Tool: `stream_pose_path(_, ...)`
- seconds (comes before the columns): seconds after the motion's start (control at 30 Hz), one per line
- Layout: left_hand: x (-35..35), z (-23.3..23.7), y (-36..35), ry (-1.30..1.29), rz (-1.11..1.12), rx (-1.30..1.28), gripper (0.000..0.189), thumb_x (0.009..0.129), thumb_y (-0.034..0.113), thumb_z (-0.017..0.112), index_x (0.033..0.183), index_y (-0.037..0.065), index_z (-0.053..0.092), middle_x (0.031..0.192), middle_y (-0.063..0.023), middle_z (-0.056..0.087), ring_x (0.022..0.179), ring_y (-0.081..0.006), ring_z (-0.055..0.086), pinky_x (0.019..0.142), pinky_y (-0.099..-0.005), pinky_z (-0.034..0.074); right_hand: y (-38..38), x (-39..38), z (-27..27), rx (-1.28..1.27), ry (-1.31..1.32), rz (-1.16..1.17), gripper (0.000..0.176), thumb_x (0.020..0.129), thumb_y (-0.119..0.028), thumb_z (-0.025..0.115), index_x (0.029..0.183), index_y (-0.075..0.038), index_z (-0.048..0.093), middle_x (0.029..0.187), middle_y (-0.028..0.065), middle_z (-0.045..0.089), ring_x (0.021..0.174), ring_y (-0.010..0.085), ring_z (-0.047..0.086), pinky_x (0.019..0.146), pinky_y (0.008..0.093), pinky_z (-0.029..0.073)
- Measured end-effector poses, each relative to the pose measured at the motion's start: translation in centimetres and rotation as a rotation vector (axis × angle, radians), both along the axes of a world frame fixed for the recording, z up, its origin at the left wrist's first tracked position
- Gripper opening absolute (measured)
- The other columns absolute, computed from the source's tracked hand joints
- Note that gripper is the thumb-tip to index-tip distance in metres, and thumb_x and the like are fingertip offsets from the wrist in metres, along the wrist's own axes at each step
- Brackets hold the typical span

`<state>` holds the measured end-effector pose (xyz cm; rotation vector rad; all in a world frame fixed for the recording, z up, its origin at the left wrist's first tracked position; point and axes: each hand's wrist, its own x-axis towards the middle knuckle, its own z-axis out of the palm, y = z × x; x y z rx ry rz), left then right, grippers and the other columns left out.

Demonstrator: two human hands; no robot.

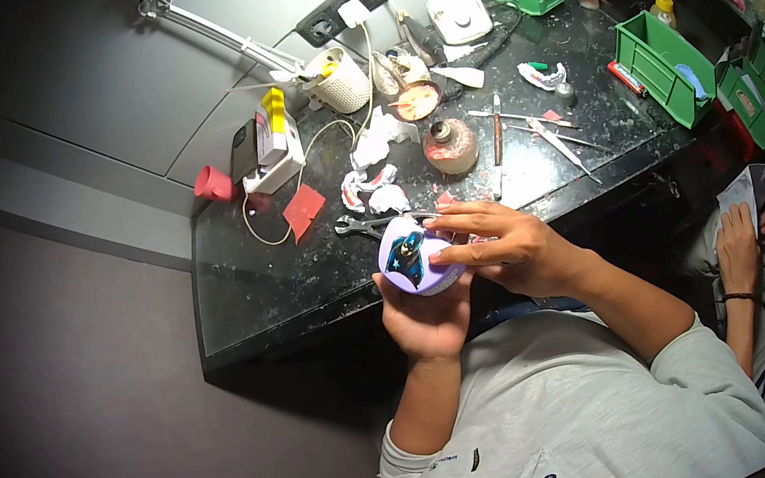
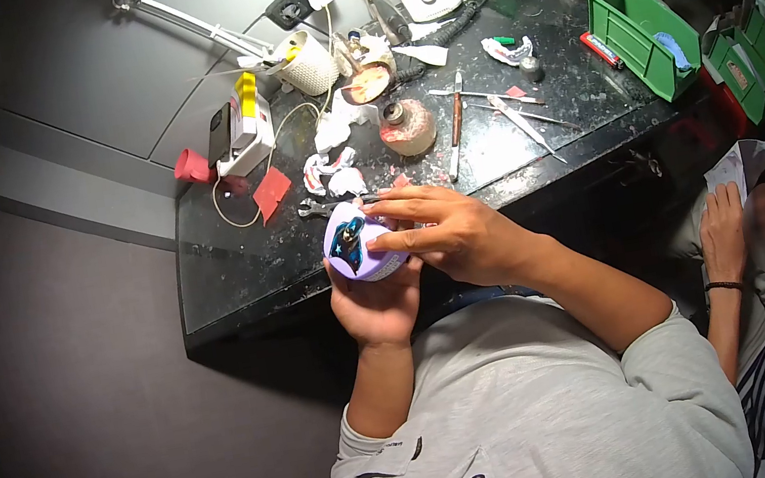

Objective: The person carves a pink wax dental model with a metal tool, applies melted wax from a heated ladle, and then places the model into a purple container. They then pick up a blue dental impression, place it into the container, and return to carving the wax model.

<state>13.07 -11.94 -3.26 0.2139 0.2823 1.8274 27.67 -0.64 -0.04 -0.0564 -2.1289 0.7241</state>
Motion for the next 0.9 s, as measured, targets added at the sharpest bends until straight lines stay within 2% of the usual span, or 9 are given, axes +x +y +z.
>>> stream_pose_path(0.03, 0.0, 0.6, 0.0, 0.064, 0.015, -0.074, 0.056, 0.100, 0.051, 0.050, 0.141, 0.012, 0.054, 0.141, -0.0103, 0.057, 0.128, -0.0298, 0.055, 0.106, -0.0543, 0.045, 0.0, -0.1, 0.0, -0.001, 0.001, 0.004, 0.052, 0.077, 0.001, 0.075, 0.125, -0.016, 0.069, 0.137, 0.0089, 0.061, 0.129, 0.0300, 0.056, 0.111, 0.0466, 0.044)
stream_pose_path(0.07, -1.2, -1.4, -0.2, -0.031, -0.028, 0.020, 0.058, 0.100, 0.054, 0.049, 0.140, 0.012, 0.054, 0.138, -0.0094, 0.059, 0.125, -0.0287, 0.057, 0.103, -0.0524, 0.049, -0.1, -0.2, -0.1, -0.056, -0.003, -0.005, 0.053, 0.075, 0.000, 0.077, 0.125, -0.015, 0.069, 0.137, 0.0086, 0.062, 0.130, 0.0315, 0.055, 0.109, 0.0456, 0.046)
stream_pose_path(0.1, -0.5, -0.3, -0.1, 0.028, 0.056, -0.062, 0.055, 0.101, 0.052, 0.049, 0.140, 0.012, 0.053, 0.136, -0.0092, 0.060, 0.123, -0.0278, 0.058, 0.099, -0.0506, 0.052, -0.1, -0.2, -0.2, -0.109, -0.008, -0.015, 0.054, 0.074, -0.001, 0.079, 0.125, -0.014, 0.069, 0.136, 0.0082, 0.063, 0.131, 0.0330, 0.055, 0.106, 0.0445, 0.048)
stream_pose_path(0.3, -0.3, -0.3, 0.1, 0.043, 0.072, -0.070, 0.055, 0.101, 0.051, 0.049, 0.141, 0.013, 0.052, 0.139, -0.0099, 0.057, 0.124, -0.0294, 0.058, 0.100, -0.0513, 0.050, 0.6, 0.2, -0.6, -0.119, -0.065, -0.004, 0.056, 0.080, -0.002, 0.076, 0.133, -0.016, 0.064, 0.135, 0.0046, 0.063, 0.130, 0.0303, 0.055, 0.110, 0.0437, 0.044)
stream_pose_path(0.37, -0.1, -0.4, 0.2, 0.087, 0.063, -0.017, 0.061, 0.100, 0.053, 0.052, 0.144, 0.012, 0.047, 0.142, -0.0109, 0.055, 0.127, -0.0314, 0.055, 0.104, -0.0532, 0.048, 0.8, 0.4, -0.5, -0.120, -0.107, 0.004, 0.057, 0.081, -0.008, 0.077, 0.135, -0.015, 0.062, 0.136, 0.0088, 0.062, 0.131, 0.0316, 0.054, 0.111, 0.0427, 0.044)
stream_pose_path(0.43, 0.4, -0.4, 0.4, 0.480, 0.182, -0.053, 0.067, 0.098, 0.051, 0.056, 0.149, 0.011, 0.040, 0.144, -0.0128, 0.051, 0.130, -0.0323, 0.052, 0.106, -0.0540, 0.046, 0.5, 0.6, 0.4, -0.114, -0.098, 0.017, 0.057, 0.083, -0.013, 0.077, 0.136, -0.013, 0.060, 0.136, 0.0121, 0.062, 0.132, 0.0328, 0.054, 0.111, 0.0428, 0.043)
stream_pose_path(0.47, 0.8, -0.3, 0.4, 0.631, 0.298, -0.028, 0.070, 0.097, 0.044, 0.061, 0.151, 0.008, 0.034, 0.143, -0.0141, 0.049, 0.131, -0.0304, 0.051, 0.109, -0.0510, 0.045, 0.3, 0.7, 0.7, -0.108, -0.087, 0.028, 0.057, 0.084, -0.018, 0.078, 0.138, -0.010, 0.059, 0.136, 0.0153, 0.061, 0.132, 0.0341, 0.053, 0.111, 0.0428, 0.043)
stream_pose_path(0.6, 1.7, -0.9, 0.4, 0.617, 0.314, -0.020, 0.070, 0.096, 0.034, 0.066, 0.148, 0.001, 0.033, 0.140, -0.0133, 0.049, 0.127, -0.0238, 0.054, 0.109, -0.0409, 0.046, -0.4, -0.2, -0.6, -0.227, -0.056, -0.020, 0.060, 0.087, -0.028, 0.077, 0.136, 0.000, 0.056, 0.135, 0.0220, 0.060, 0.127, 0.0381, 0.057, 0.107, 0.0427, 0.046)
stream_pose_path(0.9, 1.7, -2.7, 0.2, 0.616, 0.270, -0.038, 0.061, 0.094, 0.019, 0.071, 0.143, 0.001, 0.038, 0.130, -0.0107, 0.056, 0.117, -0.0200, 0.058, 0.103, -0.0360, 0.048, -0.7, -0.4, -1.5, -0.175, -0.027, -0.126, 0.054, 0.089, -0.027, 0.074, 0.131, 0.003, 0.059, 0.128, 0.0243, 0.063, 0.117, 0.0399, 0.063, 0.099, 0.0422, 0.052)
